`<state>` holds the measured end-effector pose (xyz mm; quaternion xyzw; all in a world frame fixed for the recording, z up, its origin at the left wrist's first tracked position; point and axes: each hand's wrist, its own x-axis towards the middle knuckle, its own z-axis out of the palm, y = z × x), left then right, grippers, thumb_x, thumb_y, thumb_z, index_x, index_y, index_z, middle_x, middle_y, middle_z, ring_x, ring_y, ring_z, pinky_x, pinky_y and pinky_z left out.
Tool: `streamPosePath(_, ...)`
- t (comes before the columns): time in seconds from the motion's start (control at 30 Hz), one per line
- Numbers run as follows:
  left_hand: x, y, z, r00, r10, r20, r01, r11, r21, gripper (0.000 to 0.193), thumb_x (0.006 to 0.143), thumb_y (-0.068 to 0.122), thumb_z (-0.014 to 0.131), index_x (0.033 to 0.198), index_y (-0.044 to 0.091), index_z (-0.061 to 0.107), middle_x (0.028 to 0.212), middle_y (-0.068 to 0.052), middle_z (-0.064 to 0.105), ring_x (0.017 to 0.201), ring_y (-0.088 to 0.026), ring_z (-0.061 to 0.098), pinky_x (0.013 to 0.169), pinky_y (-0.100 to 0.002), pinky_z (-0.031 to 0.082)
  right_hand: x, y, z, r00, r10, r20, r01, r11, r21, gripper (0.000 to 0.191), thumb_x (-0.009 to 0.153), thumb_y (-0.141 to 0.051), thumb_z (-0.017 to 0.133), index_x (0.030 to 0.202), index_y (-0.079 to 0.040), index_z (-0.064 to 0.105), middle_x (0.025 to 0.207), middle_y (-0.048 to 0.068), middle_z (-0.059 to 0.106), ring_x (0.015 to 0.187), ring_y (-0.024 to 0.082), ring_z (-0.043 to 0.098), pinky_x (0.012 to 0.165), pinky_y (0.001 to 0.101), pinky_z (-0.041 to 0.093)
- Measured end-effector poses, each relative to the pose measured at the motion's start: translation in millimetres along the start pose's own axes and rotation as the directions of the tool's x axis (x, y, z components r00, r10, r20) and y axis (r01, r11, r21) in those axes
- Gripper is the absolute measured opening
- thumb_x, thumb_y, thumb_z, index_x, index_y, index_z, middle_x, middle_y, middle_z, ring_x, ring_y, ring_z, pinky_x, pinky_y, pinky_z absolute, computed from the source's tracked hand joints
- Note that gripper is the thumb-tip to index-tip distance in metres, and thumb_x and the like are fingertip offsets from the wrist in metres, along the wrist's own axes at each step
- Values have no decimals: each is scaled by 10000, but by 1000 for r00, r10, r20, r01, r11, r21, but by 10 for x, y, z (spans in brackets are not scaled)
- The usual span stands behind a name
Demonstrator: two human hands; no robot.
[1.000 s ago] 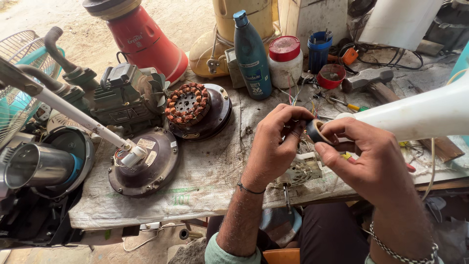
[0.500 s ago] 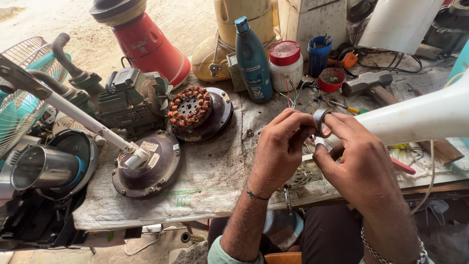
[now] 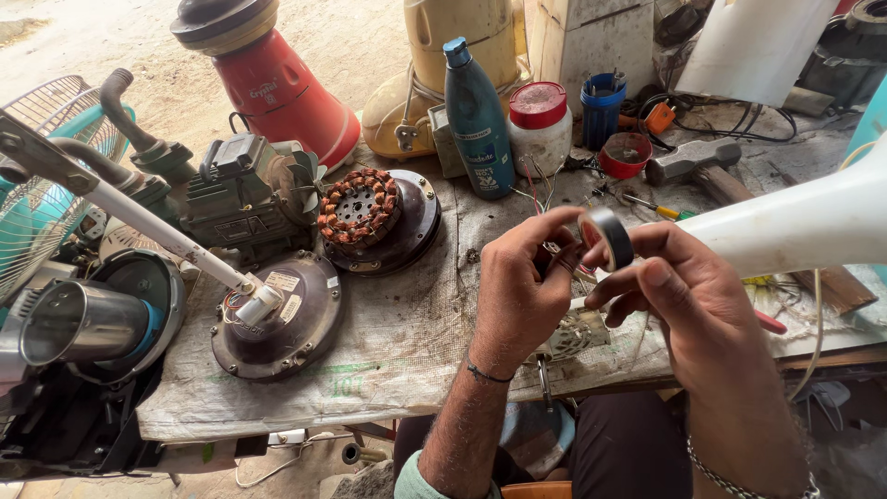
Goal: The person disassembles a fan motor, strips and twists wires, and wraps connections with electrical tape. The person uses a screwdriver to remove screws, pliers to strip wire insulation, and electrical tape to insulate the connections.
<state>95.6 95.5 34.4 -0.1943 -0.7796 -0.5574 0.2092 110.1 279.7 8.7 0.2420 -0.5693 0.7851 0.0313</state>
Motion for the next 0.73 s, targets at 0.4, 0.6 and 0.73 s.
streamPosePath(0.4, 14, -5, -40, 996, 74, 45, -71, 995, -65, 55, 947, 29, 723, 999, 45, 717, 899, -50, 698, 754, -129, 695, 641, -283, 560, 84, -286, 98, 979, 127, -159, -203, 552, -808, 352, 848, -164, 724, 1187, -66, 717, 966, 117, 784, 787, 152, 768, 629, 322, 593)
streamPosePath(0.6, -59, 31, 34, 975, 218, -43, -207, 963, 172, 83, 965, 13, 678, 1035, 53, 656, 978, -62, 696, 858, -249, 727, 705, -355, 570, 103, -270, 215, 998, -3, -57, -47, 517, -855, 461, 839, -131, 713, 1277, -1, 655, 1077, 169, 765, 872, 238, 774, 741, 353, 593)
streamPosePath(0.73, -56, 15, 42, 976, 218, 3, -214, 956, 203, 98, 992, 32, 668, 1078, 72, 643, 1028, -62, 695, 889, -272, 732, 715, -376, 579, 152, -264, 261, 989, 64, -137, -151, 484, -862, 437, 892, -163, 706, 1300, -19, 639, 1088, 172, 758, 932, 270, 770, 791, 375, 581)
